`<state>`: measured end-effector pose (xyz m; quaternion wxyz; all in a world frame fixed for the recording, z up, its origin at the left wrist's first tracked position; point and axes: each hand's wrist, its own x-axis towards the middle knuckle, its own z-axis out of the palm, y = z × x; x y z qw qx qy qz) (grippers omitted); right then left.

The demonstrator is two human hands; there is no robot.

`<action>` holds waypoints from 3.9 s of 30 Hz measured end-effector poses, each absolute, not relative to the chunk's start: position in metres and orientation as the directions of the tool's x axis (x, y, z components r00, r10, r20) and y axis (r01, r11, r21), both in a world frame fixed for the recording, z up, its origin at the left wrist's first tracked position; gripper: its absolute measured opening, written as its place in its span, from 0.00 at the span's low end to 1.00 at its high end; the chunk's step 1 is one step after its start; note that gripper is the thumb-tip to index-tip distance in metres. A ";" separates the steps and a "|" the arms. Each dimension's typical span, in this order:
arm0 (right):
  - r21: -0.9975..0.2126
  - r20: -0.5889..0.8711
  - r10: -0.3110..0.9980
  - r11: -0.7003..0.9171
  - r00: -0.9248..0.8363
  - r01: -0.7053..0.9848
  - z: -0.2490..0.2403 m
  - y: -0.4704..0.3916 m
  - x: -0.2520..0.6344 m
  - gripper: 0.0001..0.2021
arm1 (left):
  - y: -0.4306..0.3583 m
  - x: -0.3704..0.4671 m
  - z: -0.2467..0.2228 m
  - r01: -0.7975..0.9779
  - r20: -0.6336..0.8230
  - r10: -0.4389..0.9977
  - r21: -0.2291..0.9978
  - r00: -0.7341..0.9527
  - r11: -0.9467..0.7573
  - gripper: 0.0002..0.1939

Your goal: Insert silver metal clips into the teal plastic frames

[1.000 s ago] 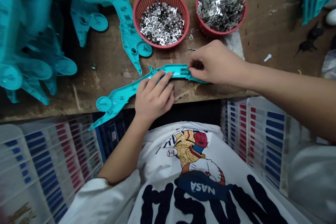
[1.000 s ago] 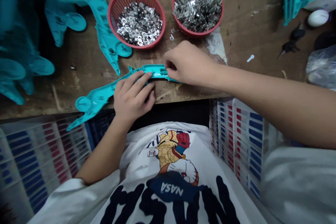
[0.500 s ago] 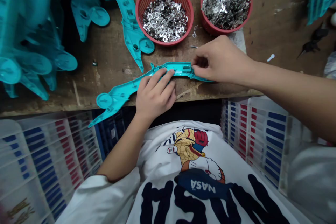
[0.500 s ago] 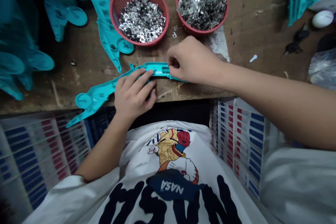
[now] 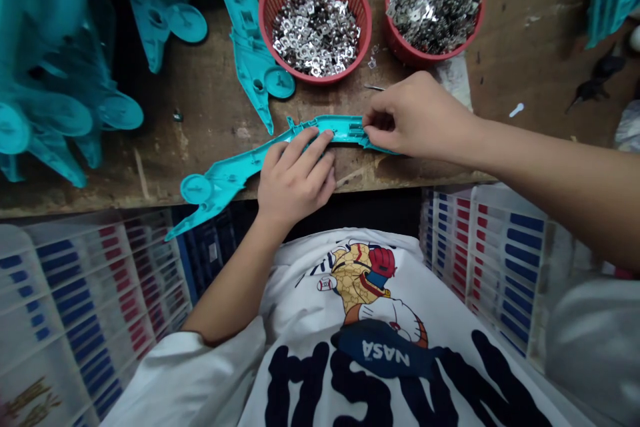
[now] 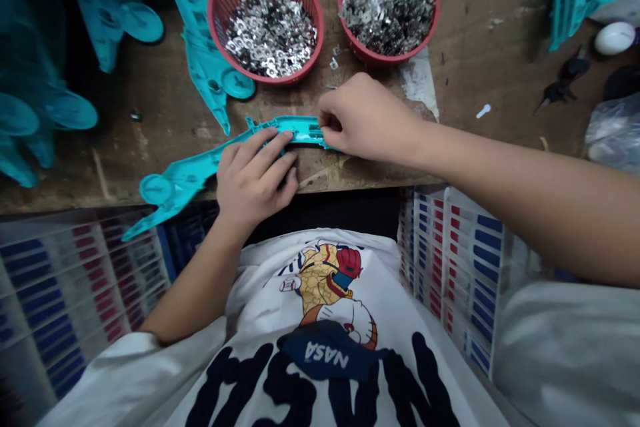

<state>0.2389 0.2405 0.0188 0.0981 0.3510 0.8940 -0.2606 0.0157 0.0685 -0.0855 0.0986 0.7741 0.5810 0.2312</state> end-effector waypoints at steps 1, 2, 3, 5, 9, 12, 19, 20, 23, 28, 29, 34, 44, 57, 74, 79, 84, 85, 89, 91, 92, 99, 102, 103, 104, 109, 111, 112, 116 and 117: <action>-0.392 -0.360 0.570 0.626 -0.739 0.674 0.018 0.240 0.239 0.14 | 0.068 0.016 -0.086 0.857 0.251 0.942 0.411 0.221 -0.310 0.15; -0.386 -0.363 0.559 0.638 -0.745 0.666 0.018 0.241 0.239 0.14 | 0.068 0.016 -0.086 0.860 0.262 0.939 0.400 0.224 -0.316 0.15; -0.381 -0.365 0.547 0.651 -0.754 0.657 0.018 0.241 0.239 0.14 | 0.068 0.017 -0.086 0.863 0.271 0.936 0.390 0.226 -0.322 0.15; -0.372 -0.368 0.522 0.676 -0.770 0.636 0.018 0.242 0.239 0.15 | 0.069 0.016 -0.081 0.865 0.272 0.933 0.380 0.234 -0.328 0.15; -0.357 -0.363 0.485 0.716 -0.795 0.600 0.020 0.244 0.238 0.14 | 0.086 0.006 -0.053 0.841 0.232 0.930 0.406 0.284 -0.358 0.18; -0.356 -0.351 0.467 0.735 -0.812 0.577 0.024 0.244 0.237 0.13 | 0.122 -0.009 -0.023 0.862 0.250 0.944 0.406 0.215 -0.304 0.18; -0.349 -0.352 0.420 0.771 -0.836 0.534 0.034 0.245 0.237 0.15 | 0.214 -0.019 0.006 0.960 0.040 0.996 0.266 0.085 -0.092 0.06; -0.351 -0.348 0.416 0.773 -0.840 0.528 0.036 0.246 0.237 0.15 | 0.220 -0.016 0.006 0.973 -0.009 0.996 0.215 0.091 -0.087 0.07; -0.374 -0.321 0.402 0.778 -0.858 0.505 0.039 0.248 0.240 0.15 | 0.228 -0.013 0.003 0.990 -0.081 0.993 0.119 0.091 -0.081 0.08; -0.416 -0.265 0.382 0.783 -0.885 0.463 0.042 0.250 0.243 0.16 | 0.236 -0.029 -0.014 0.964 -0.050 0.981 0.202 0.189 -0.176 0.07; -0.420 -0.266 0.379 0.782 -0.886 0.461 0.043 0.250 0.243 0.16 | 0.238 -0.033 -0.019 0.954 -0.032 0.980 0.239 0.197 -0.184 0.08; -0.429 -0.288 0.362 0.779 -0.886 0.458 0.048 0.251 0.244 0.16 | 0.247 -0.043 -0.035 0.926 -0.030 0.994 0.367 0.108 -0.089 0.10; -0.449 -0.291 0.374 0.759 -0.880 0.471 0.051 0.251 0.244 0.16 | 0.235 -0.045 0.001 0.893 0.025 0.974 0.396 0.224 -0.215 0.13; -0.635 -0.018 0.600 0.611 -0.800 0.473 0.049 0.260 0.248 0.22 | 0.198 -0.012 0.002 0.601 0.458 0.882 0.678 0.106 -0.424 0.02; -0.572 -0.081 0.393 0.735 -0.916 0.366 0.051 0.271 0.252 0.22 | 0.165 0.022 -0.021 0.339 0.138 0.990 0.932 -0.002 -0.129 0.20; -0.528 -0.145 0.368 0.756 -0.918 0.386 0.046 0.269 0.247 0.20 | 0.117 0.035 -0.048 0.761 0.344 0.934 0.579 0.098 -0.294 0.16; -0.459 -0.234 0.309 0.801 -0.922 0.385 0.030 0.266 0.242 0.21 | 0.082 0.044 -0.083 0.828 0.336 0.894 0.377 0.295 -0.415 0.25; -0.450 -0.251 0.281 0.814 -0.926 0.369 0.028 0.266 0.242 0.20 | 0.080 0.044 -0.087 0.815 0.347 0.886 0.383 0.309 -0.434 0.24; -0.394 -0.351 0.171 0.865 -0.921 0.311 0.023 0.264 0.238 0.20 | 0.080 0.044 -0.093 0.803 0.400 0.859 0.367 0.319 -0.469 0.21; -0.367 -0.381 0.165 0.876 -0.910 0.312 0.024 0.262 0.237 0.22 | 0.081 0.045 -0.093 0.803 0.425 0.849 0.358 0.315 -0.477 0.19; -0.353 -0.395 0.166 0.880 -0.903 0.316 0.024 0.261 0.237 0.23 | 0.081 0.045 -0.093 0.802 0.425 0.850 0.362 0.312 -0.476 0.19; -0.241 -0.411 0.199 0.917 -0.890 0.317 0.027 0.256 0.238 0.26 | 0.079 0.047 -0.098 0.774 0.342 0.900 0.478 0.272 -0.415 0.18; -0.165 -0.424 0.168 0.952 -0.890 0.258 0.032 0.256 0.238 0.24 | 0.080 0.048 -0.098 0.781 0.365 0.890 0.456 0.273 -0.427 0.17; -0.142 -0.418 0.163 0.960 -0.894 0.241 0.034 0.256 0.238 0.23 | 0.080 0.048 -0.097 0.787 0.379 0.883 0.439 0.276 -0.434 0.17; -0.120 -0.414 0.157 0.967 -0.897 0.225 0.036 0.254 0.238 0.23 | 0.080 0.048 -0.097 0.792 0.388 0.878 0.424 0.279 -0.439 0.17; -0.071 -0.421 0.104 0.987 -0.901 0.147 0.041 0.245 0.236 0.21 | 0.081 0.048 -0.098 0.806 0.357 0.890 0.415 0.283 -0.423 0.18; -0.073 -0.402 0.159 0.976 -0.902 0.204 0.043 0.245 0.235 0.21 | 0.081 0.049 -0.098 0.807 0.363 0.889 0.412 0.280 -0.422 0.18; -0.074 -0.392 0.219 0.961 -0.893 0.268 0.045 0.247 0.236 0.21 | 0.081 0.049 -0.098 0.807 0.368 0.888 0.413 0.275 -0.421 0.18; 0.024 -0.359 0.582 0.787 -0.729 0.617 0.057 0.265 0.246 0.20 | 0.082 0.052 -0.097 0.828 0.370 0.903 0.419 0.220 -0.373 0.26; 0.054 -0.355 0.642 0.740 -0.680 0.670 0.060 0.269 0.249 0.19 | 0.082 0.052 -0.097 0.838 0.368 0.906 0.412 0.207 -0.358 0.28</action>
